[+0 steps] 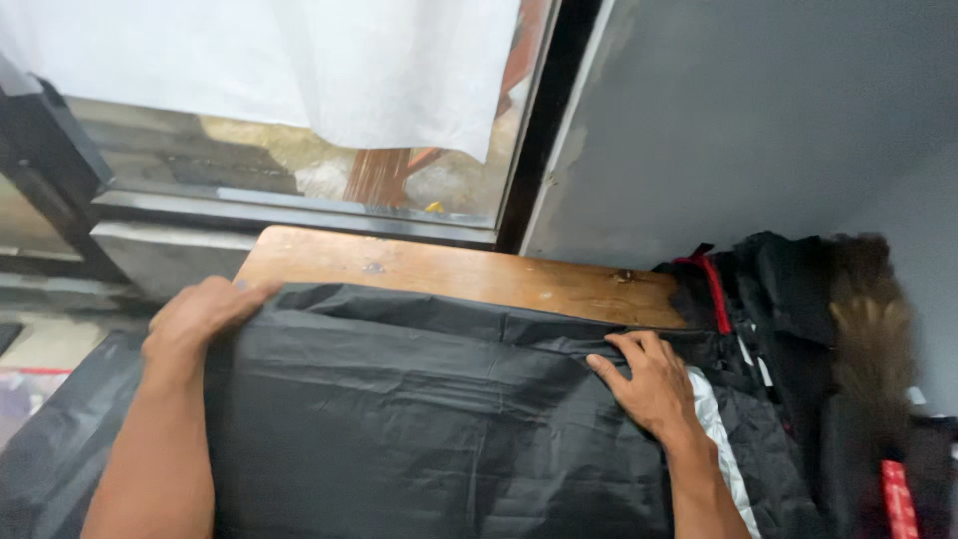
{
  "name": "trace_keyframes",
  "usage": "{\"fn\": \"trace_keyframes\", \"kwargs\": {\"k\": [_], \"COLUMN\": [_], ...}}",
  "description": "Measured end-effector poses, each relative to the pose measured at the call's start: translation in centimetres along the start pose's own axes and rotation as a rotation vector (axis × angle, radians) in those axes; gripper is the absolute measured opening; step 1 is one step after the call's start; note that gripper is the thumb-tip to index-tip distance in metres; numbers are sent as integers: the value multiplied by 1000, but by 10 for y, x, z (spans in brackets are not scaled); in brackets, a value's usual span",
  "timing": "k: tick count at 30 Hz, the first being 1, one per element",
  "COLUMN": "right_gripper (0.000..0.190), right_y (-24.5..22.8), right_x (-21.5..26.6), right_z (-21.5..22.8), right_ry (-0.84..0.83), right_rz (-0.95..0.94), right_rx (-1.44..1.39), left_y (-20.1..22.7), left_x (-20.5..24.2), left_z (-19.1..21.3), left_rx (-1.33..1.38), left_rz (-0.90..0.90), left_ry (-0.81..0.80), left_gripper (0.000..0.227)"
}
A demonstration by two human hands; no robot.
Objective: The person folds a black textile item on a wooden surface, smoothing the material by hand and then using a duster on the folded item.
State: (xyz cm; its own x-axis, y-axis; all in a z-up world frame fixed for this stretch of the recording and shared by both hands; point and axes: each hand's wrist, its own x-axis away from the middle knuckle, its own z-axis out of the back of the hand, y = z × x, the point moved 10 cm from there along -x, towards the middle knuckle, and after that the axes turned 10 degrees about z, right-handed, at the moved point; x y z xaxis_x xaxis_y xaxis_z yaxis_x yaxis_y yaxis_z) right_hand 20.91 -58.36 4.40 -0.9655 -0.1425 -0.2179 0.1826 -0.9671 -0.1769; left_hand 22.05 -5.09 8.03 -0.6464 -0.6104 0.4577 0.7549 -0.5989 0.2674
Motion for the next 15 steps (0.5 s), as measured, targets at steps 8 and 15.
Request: {"fn": "trace_keyframes", "kwargs": {"k": [8,15], "right_gripper": [57,54], "right_y": [4,0], "right_x": [-3,-6], "right_z": [-3,-4], "right_ry": [-10,48], "right_rz": [-25,29], "right_rx": [2,31], "left_y": [13,4], "left_x": [-54,-20], "left_z": [-31,8], "left_rx": [398,153], "left_rz": [-518,-383], "left_ry": [-127,351], "left_gripper": [41,30]}}
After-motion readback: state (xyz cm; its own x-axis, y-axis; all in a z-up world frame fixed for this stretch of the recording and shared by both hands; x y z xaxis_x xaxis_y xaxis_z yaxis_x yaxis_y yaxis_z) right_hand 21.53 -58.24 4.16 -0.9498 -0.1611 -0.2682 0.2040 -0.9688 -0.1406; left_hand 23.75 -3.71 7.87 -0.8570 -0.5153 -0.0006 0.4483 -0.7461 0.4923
